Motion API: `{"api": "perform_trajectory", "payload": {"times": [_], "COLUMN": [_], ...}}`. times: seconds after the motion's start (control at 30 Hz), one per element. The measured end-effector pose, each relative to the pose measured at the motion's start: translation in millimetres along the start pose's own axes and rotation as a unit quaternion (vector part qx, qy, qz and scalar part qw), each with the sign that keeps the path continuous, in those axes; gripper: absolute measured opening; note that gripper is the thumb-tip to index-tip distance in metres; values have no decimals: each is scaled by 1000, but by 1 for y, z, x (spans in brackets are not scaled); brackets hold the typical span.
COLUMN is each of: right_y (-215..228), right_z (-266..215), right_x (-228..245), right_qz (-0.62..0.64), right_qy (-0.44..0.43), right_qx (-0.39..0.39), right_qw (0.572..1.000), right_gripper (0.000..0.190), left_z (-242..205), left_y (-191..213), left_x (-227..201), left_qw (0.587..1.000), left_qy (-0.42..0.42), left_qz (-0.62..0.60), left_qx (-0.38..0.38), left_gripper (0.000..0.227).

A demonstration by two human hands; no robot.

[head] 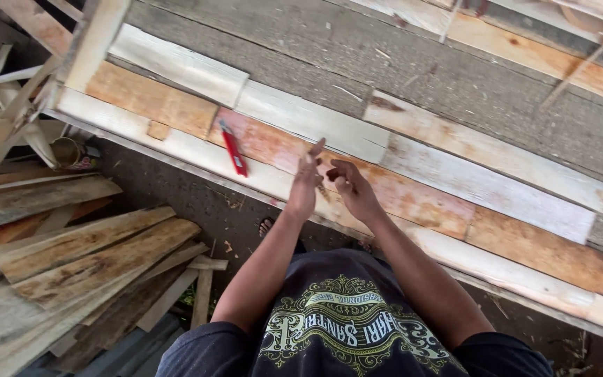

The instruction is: The person assembles a wooden frame by placing planks on a workbench, applying a paste-like substance to the joints, and securing them with thin wooden strips. The person repeatedly applies the substance and presses the strips into place along the frame edges.

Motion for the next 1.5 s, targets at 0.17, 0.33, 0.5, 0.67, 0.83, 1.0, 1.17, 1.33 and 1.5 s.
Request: {"api": "perform_trajectory", "payload": {"times": [0.17,0.33,0.5,0.67,0.83,1.0,1.17,1.33,1.5], "right_y": [-103,-145,-144,-136,-119,-100,-98,-63,-117], "right_z": [62,89,108,146,187,239,281,299,334], "right_x": [44,17,5,5,-45,-112,-57,-41,-1], "right_qz": [-5,-25,-172,-241,-32,546,624,614,84], "right_qy": [-53,-112,-280,-287,-319,-293,-211,-36,-46], "right_qx": [31,76,73,17,-200,-310,-326,-450,-474], "right_qw": [998,991,942,927,926,721,678,647,875], "right_gripper": [26,16,23,24,25,23,31,27,25], "left_z": [13,44,68,90,124,174,218,267,337], "left_y": [93,199,270,296,330,365,402,451,502], "left_x": [-35,9,-15,-30,-46,-73,-63,-50,-39], "left_qw": [998,982,974,966,961,961,968,974,852], "left_qy": [49,84,43,40,27,4,27,-9,-92], "left_qz": [-36,-154,-167,-196,-202,-191,-118,126,503], "left_qx": [-34,-75,-143,-163,-188,-201,-219,-187,-111], "left_gripper": [50,54,46,36,33,34,32,31,48]}}
Point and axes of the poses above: each hand's wrist, its own z-axis towards the middle knuckle, its own y-axis out of the back of the hand, x = y × z, the point moved 4 cm from there along z, towards the middle knuckle, and after that the axes turned 5 degrees about z, right-handed, at the moved point
